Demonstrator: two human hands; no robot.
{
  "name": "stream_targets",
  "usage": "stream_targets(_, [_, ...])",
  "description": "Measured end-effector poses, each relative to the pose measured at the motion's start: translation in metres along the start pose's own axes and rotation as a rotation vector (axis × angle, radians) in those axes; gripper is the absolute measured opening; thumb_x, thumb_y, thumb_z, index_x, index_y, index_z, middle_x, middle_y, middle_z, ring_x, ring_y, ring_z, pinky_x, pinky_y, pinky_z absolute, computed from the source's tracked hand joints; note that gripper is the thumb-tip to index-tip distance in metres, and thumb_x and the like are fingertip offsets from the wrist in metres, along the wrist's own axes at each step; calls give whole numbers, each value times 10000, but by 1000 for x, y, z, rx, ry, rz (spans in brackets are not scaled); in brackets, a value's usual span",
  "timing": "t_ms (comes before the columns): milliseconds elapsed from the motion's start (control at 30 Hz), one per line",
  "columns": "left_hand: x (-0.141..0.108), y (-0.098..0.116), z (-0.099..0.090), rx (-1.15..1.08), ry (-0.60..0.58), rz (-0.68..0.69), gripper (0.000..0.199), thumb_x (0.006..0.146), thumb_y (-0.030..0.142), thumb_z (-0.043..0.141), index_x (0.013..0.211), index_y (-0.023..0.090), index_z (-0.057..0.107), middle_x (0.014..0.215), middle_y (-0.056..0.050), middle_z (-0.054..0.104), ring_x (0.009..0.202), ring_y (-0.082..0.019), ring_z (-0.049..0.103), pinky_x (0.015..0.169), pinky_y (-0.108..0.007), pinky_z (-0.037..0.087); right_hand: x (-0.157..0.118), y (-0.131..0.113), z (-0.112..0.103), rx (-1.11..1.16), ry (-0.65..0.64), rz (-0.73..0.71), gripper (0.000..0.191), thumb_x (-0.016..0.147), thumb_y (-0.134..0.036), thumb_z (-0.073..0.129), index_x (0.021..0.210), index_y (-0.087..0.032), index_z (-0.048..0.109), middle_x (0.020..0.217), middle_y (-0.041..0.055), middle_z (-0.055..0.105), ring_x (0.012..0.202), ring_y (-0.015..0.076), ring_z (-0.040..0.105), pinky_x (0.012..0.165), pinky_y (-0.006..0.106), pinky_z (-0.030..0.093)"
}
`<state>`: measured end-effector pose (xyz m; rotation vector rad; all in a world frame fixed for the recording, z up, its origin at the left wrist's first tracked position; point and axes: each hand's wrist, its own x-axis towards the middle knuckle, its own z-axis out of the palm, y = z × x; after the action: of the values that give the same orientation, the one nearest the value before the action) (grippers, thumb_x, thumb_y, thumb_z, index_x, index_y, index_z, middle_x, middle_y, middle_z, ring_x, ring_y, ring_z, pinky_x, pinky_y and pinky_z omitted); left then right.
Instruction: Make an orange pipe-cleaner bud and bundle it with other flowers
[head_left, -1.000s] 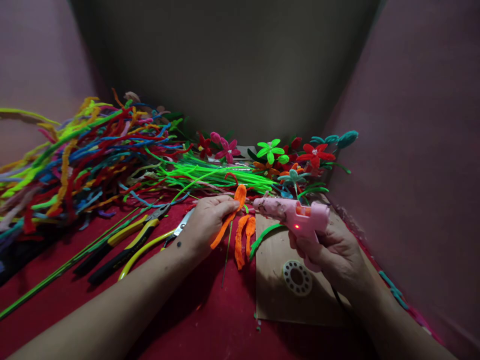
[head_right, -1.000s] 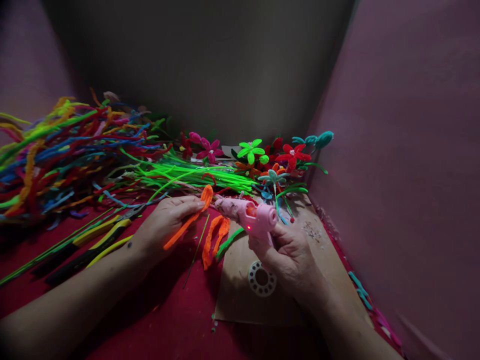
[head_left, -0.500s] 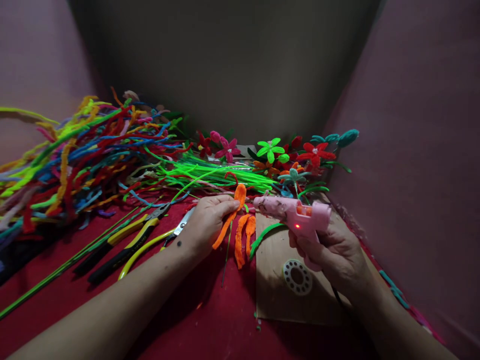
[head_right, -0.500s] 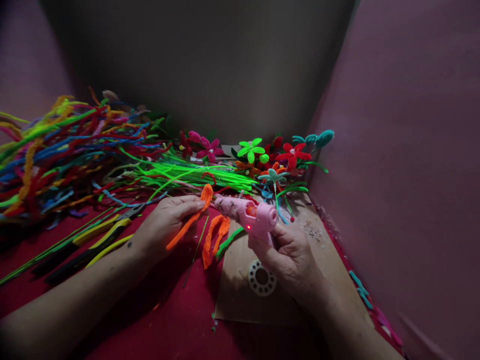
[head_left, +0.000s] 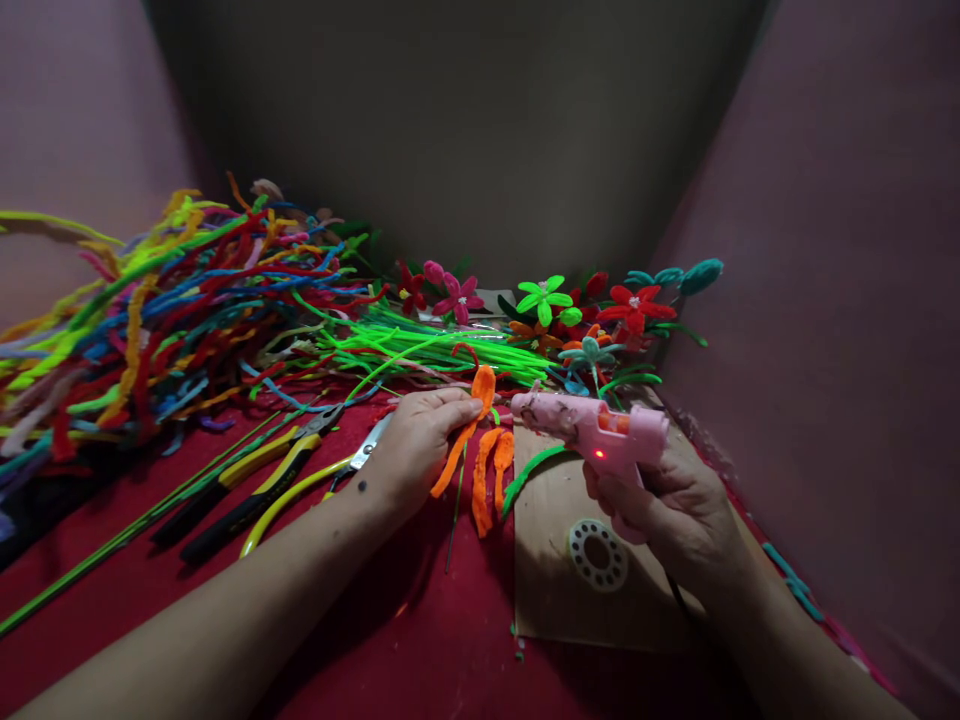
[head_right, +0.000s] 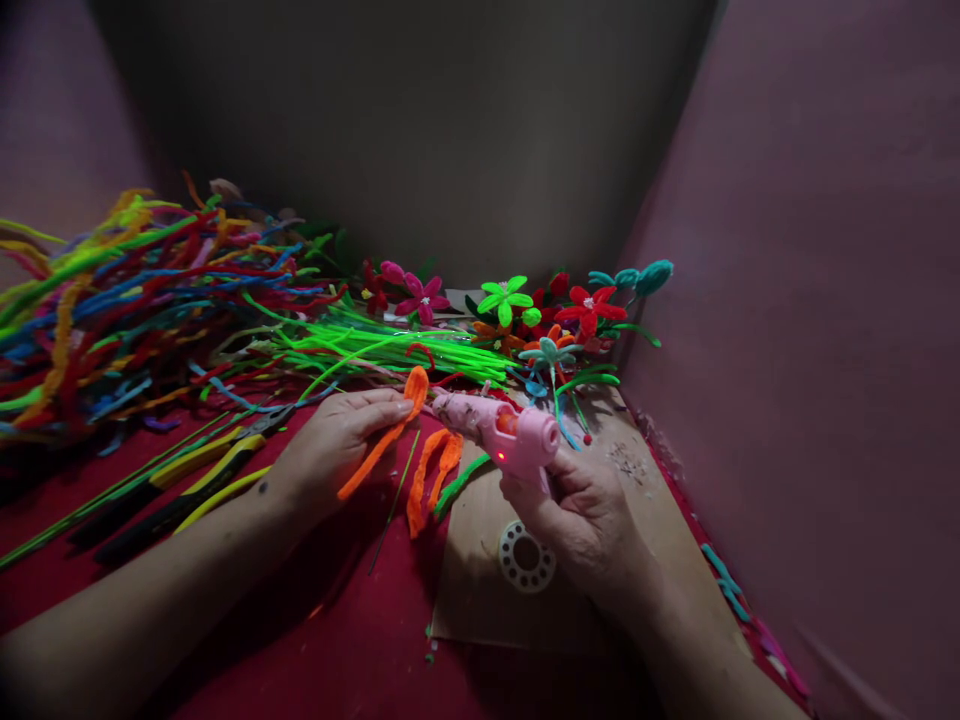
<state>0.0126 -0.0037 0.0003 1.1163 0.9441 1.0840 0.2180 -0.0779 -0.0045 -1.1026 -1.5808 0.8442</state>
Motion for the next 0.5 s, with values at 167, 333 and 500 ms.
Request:
stream_targets(167, [0,0,-1,-23,-23,14,108,672,229,622,602,148,607,576,21,576,518,-96,514,525,-202,399,1,-4,1,2,-22,-11,125,797,-300,573,758,-182,590,601,-14,472,487,85,373,419,199,310])
stream_targets(333, [0,1,0,-68,-39,21,118,658,216,632,567,152,592,566,21,569,514,-104,519,573,-230,439,3,-6,1,-38,-38,-69,125,793,-273,574,718,-184,621,618,5,499,516,102,413,430,208,337])
stream_targets(500, [-3,4,2,-94,-37,-14,90,653,227,650,610,153,626,625,0,633,557,-122,570,599,-239,457,3,-3,-1,-54,-59,-58,114,800,-265,566,749,-183,627,607,-2,492,490,91,389,424,211,334])
